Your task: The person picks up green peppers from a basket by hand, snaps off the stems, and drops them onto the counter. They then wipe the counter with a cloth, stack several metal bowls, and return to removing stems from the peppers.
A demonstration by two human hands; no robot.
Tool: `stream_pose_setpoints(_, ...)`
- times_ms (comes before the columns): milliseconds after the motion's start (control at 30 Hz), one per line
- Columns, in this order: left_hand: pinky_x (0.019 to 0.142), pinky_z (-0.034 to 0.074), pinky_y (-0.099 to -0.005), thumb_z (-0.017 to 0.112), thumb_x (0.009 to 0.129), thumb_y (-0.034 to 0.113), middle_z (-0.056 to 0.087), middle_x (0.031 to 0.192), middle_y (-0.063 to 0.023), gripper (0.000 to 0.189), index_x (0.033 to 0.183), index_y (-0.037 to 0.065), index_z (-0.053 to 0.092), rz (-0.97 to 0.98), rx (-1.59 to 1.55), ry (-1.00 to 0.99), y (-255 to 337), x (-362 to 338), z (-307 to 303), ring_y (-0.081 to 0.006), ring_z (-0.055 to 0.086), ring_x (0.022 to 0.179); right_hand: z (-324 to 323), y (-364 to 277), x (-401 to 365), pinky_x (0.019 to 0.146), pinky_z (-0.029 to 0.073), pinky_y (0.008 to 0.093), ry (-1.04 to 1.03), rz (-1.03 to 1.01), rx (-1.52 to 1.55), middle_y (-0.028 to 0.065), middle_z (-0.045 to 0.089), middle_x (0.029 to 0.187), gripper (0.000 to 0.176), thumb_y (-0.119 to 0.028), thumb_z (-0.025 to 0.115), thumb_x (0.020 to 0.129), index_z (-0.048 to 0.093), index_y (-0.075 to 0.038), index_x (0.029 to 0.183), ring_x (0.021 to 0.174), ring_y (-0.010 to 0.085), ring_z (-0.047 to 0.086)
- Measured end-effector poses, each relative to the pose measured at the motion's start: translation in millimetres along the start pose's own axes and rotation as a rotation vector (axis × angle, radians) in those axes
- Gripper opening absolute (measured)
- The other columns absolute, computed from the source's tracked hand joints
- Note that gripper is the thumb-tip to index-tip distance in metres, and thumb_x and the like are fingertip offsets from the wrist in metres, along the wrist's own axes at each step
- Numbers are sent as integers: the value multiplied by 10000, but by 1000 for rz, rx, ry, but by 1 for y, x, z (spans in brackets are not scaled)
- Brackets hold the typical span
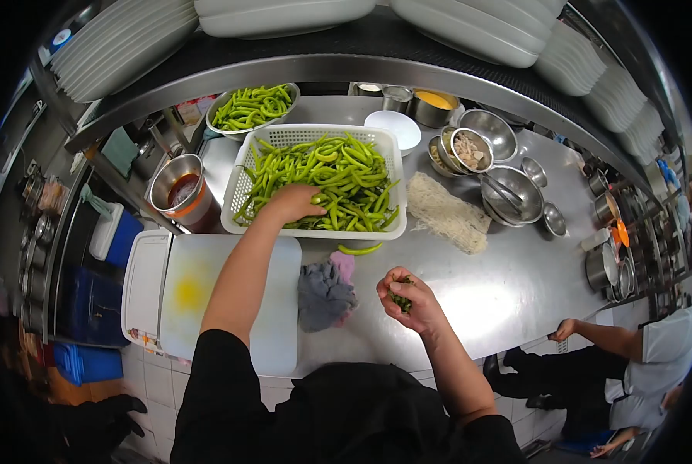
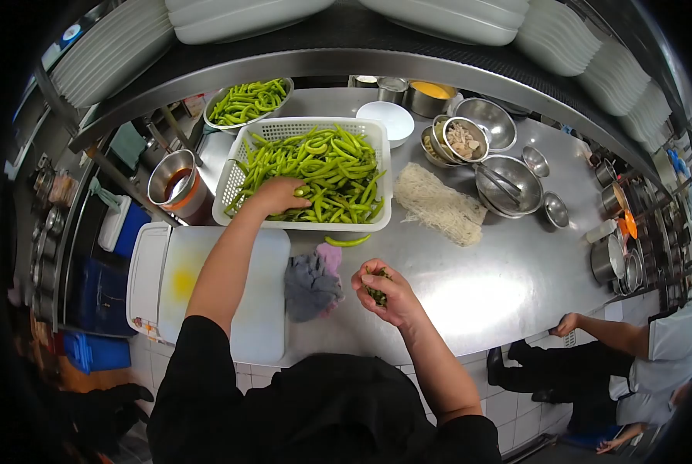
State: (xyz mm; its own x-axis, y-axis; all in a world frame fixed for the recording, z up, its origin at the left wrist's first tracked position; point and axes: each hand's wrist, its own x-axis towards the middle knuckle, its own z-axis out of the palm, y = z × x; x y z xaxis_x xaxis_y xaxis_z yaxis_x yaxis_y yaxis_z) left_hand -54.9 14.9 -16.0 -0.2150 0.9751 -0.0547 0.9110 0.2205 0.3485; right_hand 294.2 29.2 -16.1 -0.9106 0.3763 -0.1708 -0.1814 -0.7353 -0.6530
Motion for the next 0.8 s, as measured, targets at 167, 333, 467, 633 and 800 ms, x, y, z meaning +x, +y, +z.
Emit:
stream_pose_setpoints(167,868,459,-402,708,761,398,622,1047,-186,524,1115,21,623,98,-77,67,-21,3,5,-361,581,994,-7,-9,-4,391,295,212,106,14,5,90,566,814,131,-141,606,865,512,-99,945,506,117,446)
stream_pose_setpoints(333,861,456,-414,725,758,355,615,1016,-187,498,1117,24,622,179,-20,-20,-25,-2,9,-365,575,982,-8,-9,1,386,291,211,111,21,32,84,555,786,113,-131,595,874,502,-96,926,497,115,441)
stream_pose_setpoints(467,753,488,-365,733,777,309,628,883,-139,495,1139,-1,601,44,-168,156,-24,-5,-16,-289,616,837,-5,-9,4,386,293,208,111,28,10,82,548,775,110,-125,592,886,491,-90,908,500,112,442)
stream_pose_setpoints(633,503,418,-246,691,842,219,552,629,-10,305,1018,-6,586,-128,-1150,477,-22,-8,-57,-101,514,527,1,-11,17,387,292,204,133,-10,-124,84,573,795,117,-138,584,906,528,-67,981,501,106,441)
stream_pose_setpoints(800,493,419,-254,671,858,167,577,676,-24,194,960,22,592,-117,-1415,470,15,-31,-57,-112,526,541,17,-22,56,473,389,223,159,-44,-334,74,615,848,242,-218,614,907,588,-36,1066,591,124,523)
